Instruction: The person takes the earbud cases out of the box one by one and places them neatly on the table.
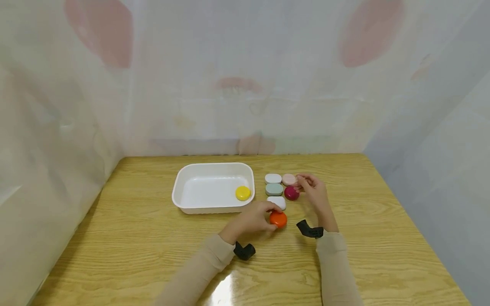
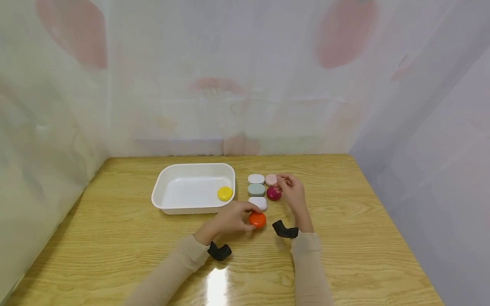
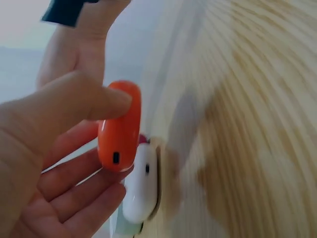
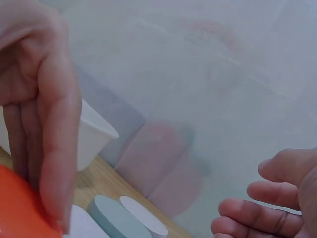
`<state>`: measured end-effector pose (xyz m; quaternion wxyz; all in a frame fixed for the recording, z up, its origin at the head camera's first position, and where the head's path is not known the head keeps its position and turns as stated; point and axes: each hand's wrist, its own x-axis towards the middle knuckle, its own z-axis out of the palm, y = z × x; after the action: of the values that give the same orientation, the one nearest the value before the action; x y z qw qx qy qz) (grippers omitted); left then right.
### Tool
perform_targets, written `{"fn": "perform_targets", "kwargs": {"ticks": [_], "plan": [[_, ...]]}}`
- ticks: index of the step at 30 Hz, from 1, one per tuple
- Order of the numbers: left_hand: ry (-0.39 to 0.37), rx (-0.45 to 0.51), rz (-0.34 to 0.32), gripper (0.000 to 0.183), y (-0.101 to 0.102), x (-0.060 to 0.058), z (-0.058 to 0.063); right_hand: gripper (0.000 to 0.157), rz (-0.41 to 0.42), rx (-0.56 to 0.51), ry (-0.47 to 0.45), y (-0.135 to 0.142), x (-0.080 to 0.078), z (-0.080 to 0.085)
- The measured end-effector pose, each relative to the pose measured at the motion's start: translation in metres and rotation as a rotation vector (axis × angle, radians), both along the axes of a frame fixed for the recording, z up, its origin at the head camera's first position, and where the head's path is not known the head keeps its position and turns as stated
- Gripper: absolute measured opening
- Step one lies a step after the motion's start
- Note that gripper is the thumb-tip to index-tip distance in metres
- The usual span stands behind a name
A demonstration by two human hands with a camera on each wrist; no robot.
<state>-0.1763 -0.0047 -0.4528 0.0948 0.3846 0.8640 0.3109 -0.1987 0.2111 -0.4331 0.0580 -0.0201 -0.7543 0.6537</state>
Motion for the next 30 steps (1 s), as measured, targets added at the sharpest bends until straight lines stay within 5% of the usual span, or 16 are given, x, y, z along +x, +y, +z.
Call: {"fn": "perform_targets", "kwargs": {"ticks": [8, 30], "plan": [[0.013, 0.006, 0.049, 0.042, 0.036, -0.007, -0.002, 0.007, -0.031, -0.088, 0.013, 0.007, 0.002, 0.002], [0.093, -0.083, 0.163, 0.039, 0.075, -0.021, -0.015, 0.02, -0.04, -0.092, -0.01, 0.005, 0.003, 0.004]]}}
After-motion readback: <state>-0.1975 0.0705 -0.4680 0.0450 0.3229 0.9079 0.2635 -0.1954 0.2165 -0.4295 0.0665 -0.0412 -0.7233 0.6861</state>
